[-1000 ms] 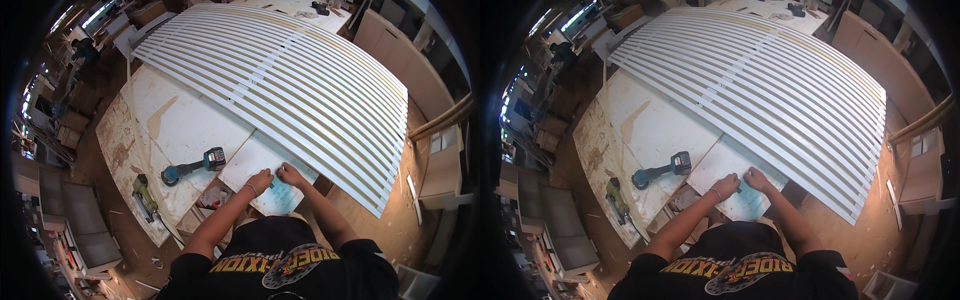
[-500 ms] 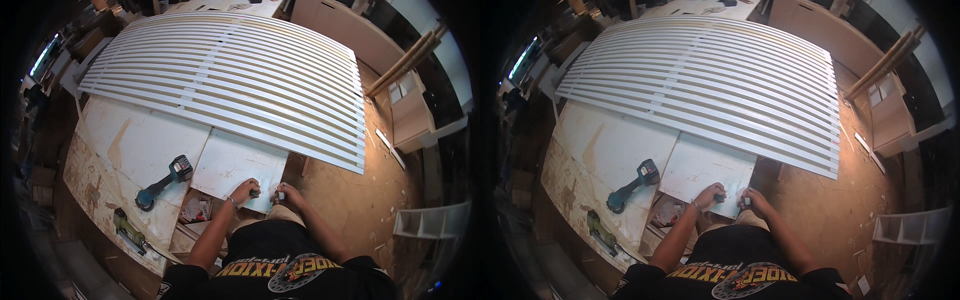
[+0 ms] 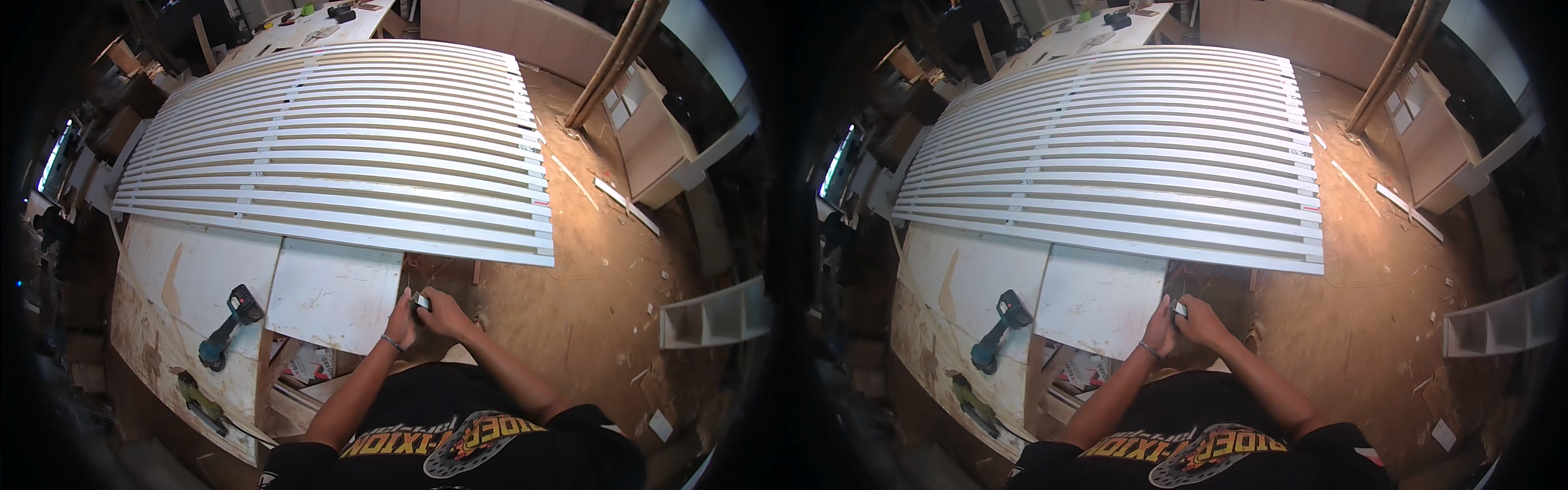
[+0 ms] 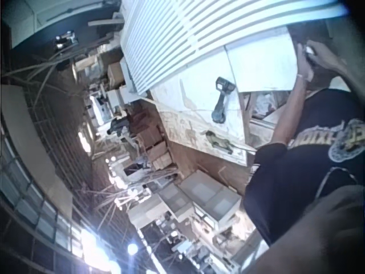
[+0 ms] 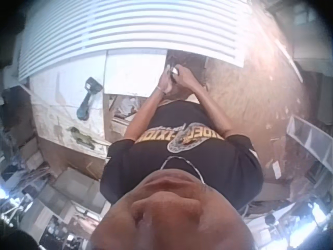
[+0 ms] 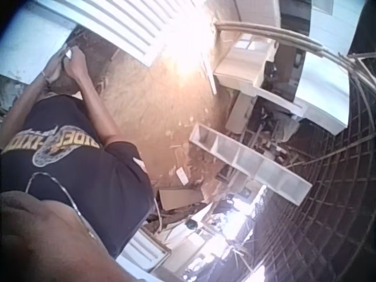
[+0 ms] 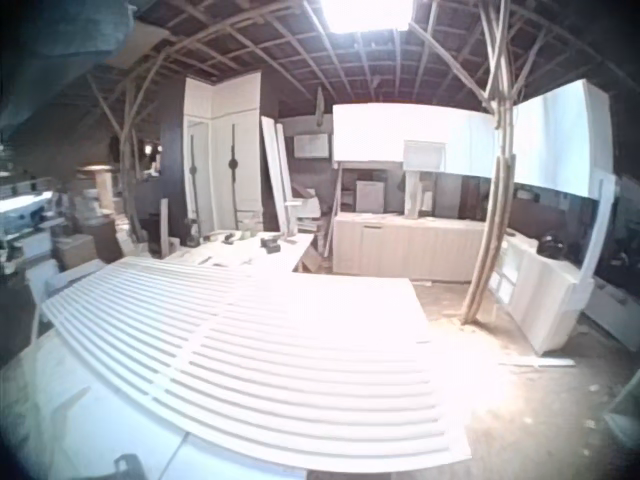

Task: The person sands a wooden slat using a power sander, aligns a wooden board against a slatted panel on a workbench, uses a nail gun to fasten the slat to the frame, and marks measurements on the wooden frame with a pencil.

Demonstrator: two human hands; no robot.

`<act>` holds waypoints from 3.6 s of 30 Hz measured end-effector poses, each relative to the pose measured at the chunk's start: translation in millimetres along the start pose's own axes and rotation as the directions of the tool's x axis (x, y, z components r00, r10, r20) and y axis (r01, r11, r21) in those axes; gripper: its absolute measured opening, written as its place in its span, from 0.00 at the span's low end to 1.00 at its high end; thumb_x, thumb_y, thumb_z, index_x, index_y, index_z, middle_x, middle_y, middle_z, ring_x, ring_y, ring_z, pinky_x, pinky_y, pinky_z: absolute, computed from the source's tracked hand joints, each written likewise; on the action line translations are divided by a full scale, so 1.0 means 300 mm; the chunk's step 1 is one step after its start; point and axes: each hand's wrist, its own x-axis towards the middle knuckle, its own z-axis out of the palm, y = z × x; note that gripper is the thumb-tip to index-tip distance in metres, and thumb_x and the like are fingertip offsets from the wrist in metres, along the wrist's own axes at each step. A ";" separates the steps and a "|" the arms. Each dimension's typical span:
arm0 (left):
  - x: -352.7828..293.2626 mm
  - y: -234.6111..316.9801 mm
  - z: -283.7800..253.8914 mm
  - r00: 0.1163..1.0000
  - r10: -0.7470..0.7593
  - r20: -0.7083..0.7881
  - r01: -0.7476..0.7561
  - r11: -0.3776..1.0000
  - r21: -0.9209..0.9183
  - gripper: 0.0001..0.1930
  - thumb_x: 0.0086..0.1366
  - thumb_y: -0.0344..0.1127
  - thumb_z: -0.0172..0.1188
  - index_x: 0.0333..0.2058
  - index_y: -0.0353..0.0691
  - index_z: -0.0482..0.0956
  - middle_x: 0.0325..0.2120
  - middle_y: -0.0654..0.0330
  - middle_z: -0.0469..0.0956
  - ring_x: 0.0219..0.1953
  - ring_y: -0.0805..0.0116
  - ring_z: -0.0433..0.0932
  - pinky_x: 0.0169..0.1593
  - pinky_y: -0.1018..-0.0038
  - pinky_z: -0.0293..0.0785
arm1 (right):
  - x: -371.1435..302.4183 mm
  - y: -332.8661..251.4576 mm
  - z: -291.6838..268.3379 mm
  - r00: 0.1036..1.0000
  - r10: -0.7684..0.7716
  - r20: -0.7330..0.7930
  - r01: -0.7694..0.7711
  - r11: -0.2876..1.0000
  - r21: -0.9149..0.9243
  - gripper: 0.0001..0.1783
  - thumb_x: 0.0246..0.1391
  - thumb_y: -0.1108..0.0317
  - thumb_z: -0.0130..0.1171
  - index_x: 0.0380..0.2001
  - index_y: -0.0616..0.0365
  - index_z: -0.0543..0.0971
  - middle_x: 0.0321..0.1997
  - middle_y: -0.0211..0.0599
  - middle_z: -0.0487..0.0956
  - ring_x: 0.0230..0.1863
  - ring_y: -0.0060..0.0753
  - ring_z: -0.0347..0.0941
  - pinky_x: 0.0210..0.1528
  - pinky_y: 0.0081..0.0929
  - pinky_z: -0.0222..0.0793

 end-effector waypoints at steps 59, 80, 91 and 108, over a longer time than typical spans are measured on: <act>3.121 0.019 2.817 0.990 -0.032 -0.138 0.047 0.993 0.109 0.08 0.78 0.37 0.51 0.42 0.38 0.73 0.18 0.68 0.71 0.21 0.77 0.71 0.25 0.79 0.69 | 1.697 1.563 -3.742 0.882 -0.250 0.399 0.269 0.963 0.009 0.46 0.53 0.53 0.70 0.71 0.59 0.65 0.69 0.58 0.70 0.71 0.57 0.63 0.72 0.44 0.61; 4.194 1.620 2.388 0.936 0.321 -0.145 -0.351 0.832 -0.429 0.08 0.75 0.35 0.52 0.36 0.39 0.76 0.27 0.65 0.74 0.31 0.74 0.77 0.37 0.77 0.77 | 3.850 0.955 -3.553 0.645 -0.438 0.626 0.573 0.820 -0.017 0.43 0.43 0.58 0.79 0.63 0.56 0.74 0.59 0.50 0.78 0.61 0.53 0.75 0.63 0.44 0.70; 4.485 2.555 2.170 0.679 0.469 -0.565 -0.636 0.760 -0.135 0.05 0.74 0.35 0.53 0.41 0.42 0.74 0.25 0.72 0.67 0.24 0.83 0.65 0.22 0.82 0.60 | 4.902 0.403 -3.346 0.220 -0.494 0.841 0.819 0.562 0.115 0.46 0.45 0.58 0.77 0.66 0.62 0.70 0.64 0.56 0.75 0.67 0.56 0.70 0.67 0.44 0.67; 4.453 2.862 1.965 0.333 0.333 -0.882 -0.895 0.407 -0.184 0.14 0.73 0.43 0.60 0.48 0.39 0.79 0.26 0.72 0.66 0.28 0.78 0.66 0.37 0.75 0.71 | 5.433 0.168 -3.106 -0.037 -0.242 0.970 0.800 0.574 0.173 0.41 0.53 0.61 0.74 0.67 0.64 0.69 0.55 0.51 0.82 0.57 0.46 0.79 0.60 0.40 0.73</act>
